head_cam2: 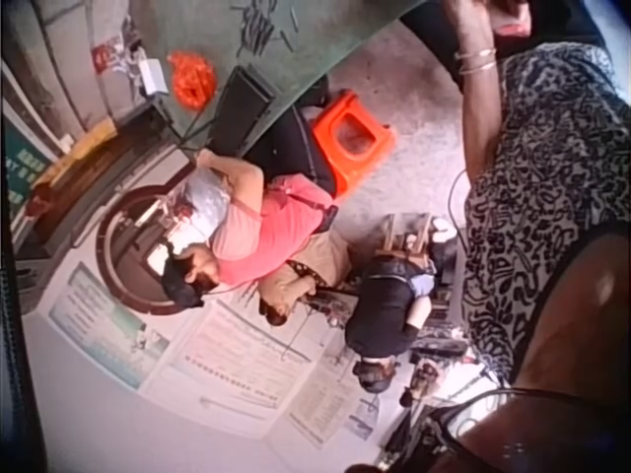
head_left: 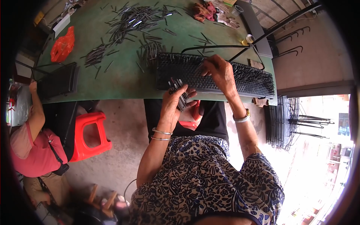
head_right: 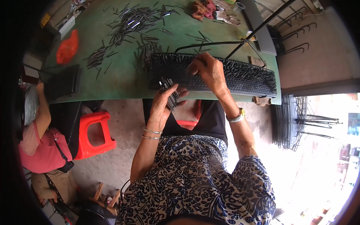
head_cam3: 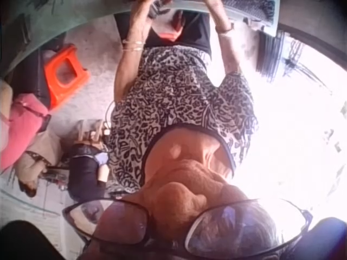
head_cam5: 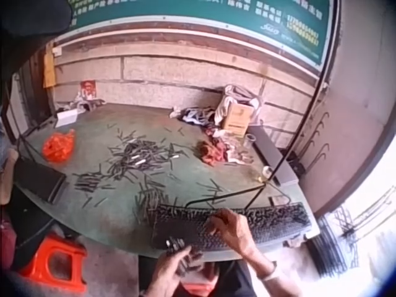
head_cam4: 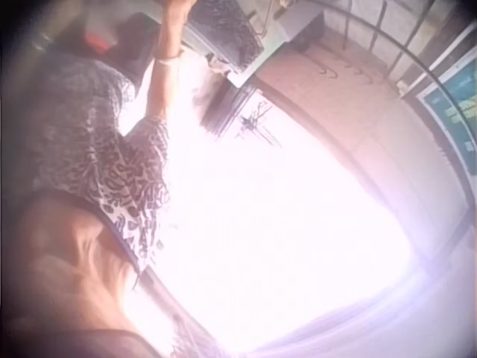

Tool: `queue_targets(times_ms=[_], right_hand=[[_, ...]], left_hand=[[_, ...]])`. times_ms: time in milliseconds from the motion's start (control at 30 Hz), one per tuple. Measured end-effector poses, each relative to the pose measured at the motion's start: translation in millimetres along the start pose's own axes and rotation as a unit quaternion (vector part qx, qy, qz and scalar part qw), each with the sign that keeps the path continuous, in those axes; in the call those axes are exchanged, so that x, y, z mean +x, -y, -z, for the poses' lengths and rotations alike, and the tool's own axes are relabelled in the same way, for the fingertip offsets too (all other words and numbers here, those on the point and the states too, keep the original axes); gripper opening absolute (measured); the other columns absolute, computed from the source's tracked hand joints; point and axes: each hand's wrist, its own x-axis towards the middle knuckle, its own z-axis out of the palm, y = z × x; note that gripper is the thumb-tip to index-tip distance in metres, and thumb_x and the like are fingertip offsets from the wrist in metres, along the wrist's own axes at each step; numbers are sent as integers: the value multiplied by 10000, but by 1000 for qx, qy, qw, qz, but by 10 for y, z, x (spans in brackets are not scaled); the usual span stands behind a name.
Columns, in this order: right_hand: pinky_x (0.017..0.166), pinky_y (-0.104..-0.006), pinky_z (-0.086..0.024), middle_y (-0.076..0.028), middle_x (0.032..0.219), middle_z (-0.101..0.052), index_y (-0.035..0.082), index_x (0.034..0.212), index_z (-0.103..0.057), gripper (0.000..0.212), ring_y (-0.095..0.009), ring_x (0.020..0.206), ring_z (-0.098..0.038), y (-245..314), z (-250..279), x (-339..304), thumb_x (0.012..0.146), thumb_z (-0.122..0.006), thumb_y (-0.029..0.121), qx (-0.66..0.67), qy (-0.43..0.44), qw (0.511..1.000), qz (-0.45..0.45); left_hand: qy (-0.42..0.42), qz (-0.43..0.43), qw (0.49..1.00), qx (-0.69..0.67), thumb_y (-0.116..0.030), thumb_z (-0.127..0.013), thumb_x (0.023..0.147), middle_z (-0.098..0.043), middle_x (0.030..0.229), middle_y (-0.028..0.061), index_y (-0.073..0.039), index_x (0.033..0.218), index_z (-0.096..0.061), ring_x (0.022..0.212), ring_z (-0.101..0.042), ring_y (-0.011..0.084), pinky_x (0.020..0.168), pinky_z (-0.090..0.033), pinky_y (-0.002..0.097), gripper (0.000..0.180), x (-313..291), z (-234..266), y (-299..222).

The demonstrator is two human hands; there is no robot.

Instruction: Insert small metal pins into the holes of a component base.

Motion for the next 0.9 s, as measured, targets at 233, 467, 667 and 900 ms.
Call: queue_targets(times_ms=[233,467,667,900], right_hand=[[588,-275,-497,-113,741,-669,-11,971,-608,129,-151,619,-655,-341,-205,315,891,-579,86,-104,-79,986,101],[589,-288,-493,-105,758,-659,-6,977,-614,132,-156,614,-641,-384,-189,397,881,-580,77,-118,-43,983,135],[585,-286,-486,-103,754,-648,2,992,-617,134,-152,616,-629,-347,-161,405,884,-580,71,-115,-4,983,141],[616,-312,-500,-119,804,-654,13,988,-638,133,-197,666,-648,-470,-72,451,874,-595,69,-130,23,981,143]], left_hand=[[40,18,995,-86,-161,-650,881,-663,909,123,-54,1047,-620,842,-668,244,690,-588,415,200,27,-12,122],[12,19,999,-40,-198,-652,887,-640,856,69,-71,1058,-655,723,-610,155,609,-542,318,213,-27,-28,116],[30,-19,998,-47,-195,-697,855,-651,783,84,-46,975,-628,640,-568,125,476,-405,235,203,-22,-48,128],[34,-29,998,-49,-197,-689,862,-660,792,76,-60,992,-632,647,-578,122,484,-416,235,198,-65,-19,83]])
